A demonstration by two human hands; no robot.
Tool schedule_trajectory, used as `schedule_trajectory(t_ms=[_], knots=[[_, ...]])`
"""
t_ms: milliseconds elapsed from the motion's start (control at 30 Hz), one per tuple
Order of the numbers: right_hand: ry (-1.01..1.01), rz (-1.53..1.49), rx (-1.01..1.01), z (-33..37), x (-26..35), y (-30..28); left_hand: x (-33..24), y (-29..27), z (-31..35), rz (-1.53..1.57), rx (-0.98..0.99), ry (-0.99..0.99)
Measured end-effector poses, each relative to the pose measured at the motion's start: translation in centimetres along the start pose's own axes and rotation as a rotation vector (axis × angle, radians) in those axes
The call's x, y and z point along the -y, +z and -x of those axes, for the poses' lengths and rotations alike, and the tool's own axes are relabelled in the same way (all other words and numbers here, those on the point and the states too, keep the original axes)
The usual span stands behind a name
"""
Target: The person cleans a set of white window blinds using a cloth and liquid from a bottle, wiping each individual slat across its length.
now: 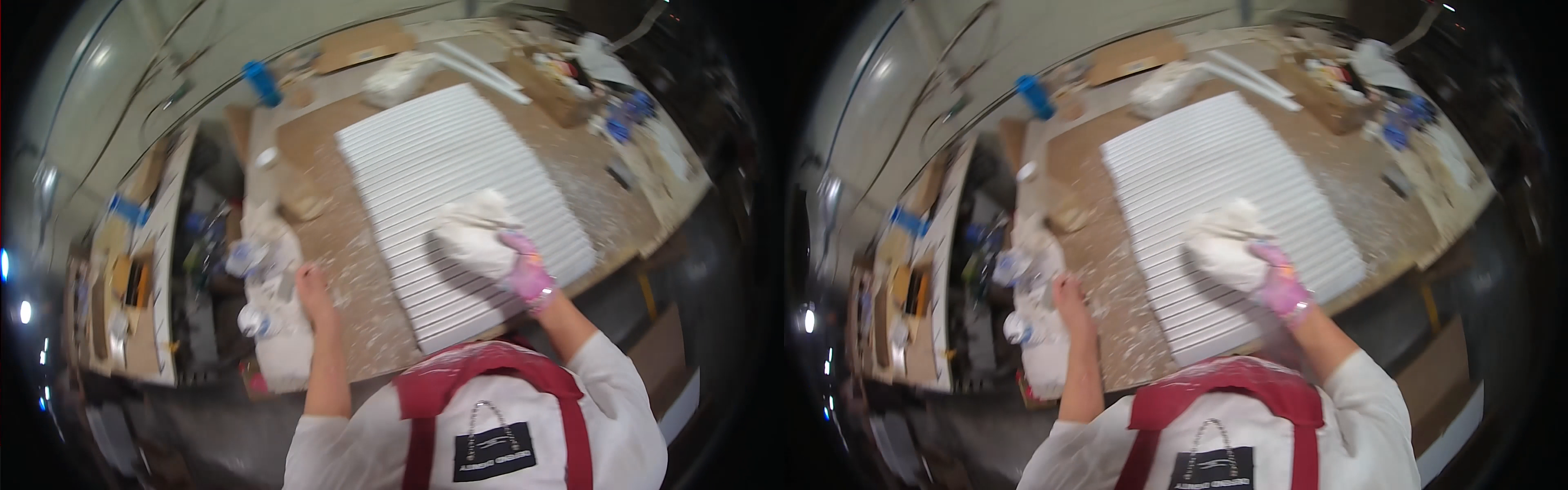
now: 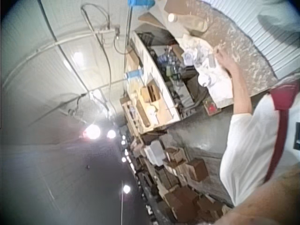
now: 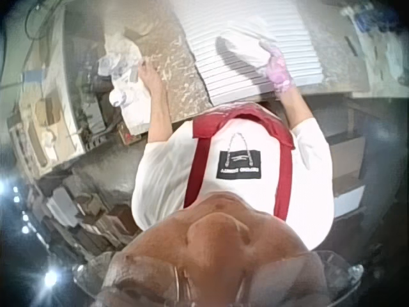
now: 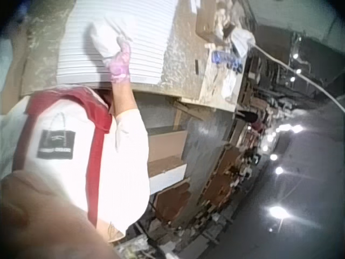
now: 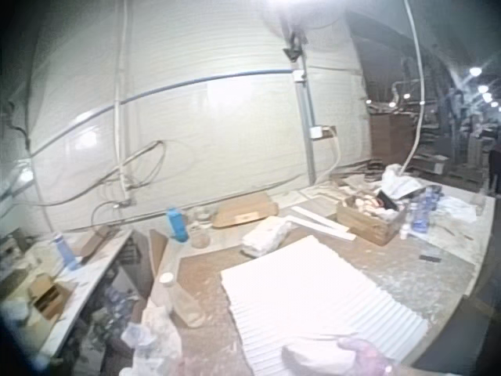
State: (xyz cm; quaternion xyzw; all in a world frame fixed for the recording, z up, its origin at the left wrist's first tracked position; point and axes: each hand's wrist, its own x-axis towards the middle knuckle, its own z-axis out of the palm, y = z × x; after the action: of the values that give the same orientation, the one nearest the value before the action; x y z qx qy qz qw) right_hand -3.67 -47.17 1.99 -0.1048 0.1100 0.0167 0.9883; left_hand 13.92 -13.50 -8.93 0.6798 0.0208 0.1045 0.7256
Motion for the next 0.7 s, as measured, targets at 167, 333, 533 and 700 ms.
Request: schedule_trajectory(t_ms=[167, 333, 533, 700], knots=[[-0.019, 0.081, 0.064, 0.1, -0.2, -0.5, -0.4, 0.6, -4.0, -0.34, -0.059, 0.202], [0.049, -0.031, 0.158, -1.9, -0.1, -2.3, 6.1, -1.3, -17.9, -0.793, -0.034, 0.173], [-0.142, 0.154, 0.185, -0.2, 0.7, -2.8, 8.9, 1.5, -26.8, -0.391, 0.146, 0.318], [-0.218, 0.064, 0.098, 1.3, 0.7, -6.1, 4.3, 4.8, -22.7, -0.358, 0.351, 0.189]])
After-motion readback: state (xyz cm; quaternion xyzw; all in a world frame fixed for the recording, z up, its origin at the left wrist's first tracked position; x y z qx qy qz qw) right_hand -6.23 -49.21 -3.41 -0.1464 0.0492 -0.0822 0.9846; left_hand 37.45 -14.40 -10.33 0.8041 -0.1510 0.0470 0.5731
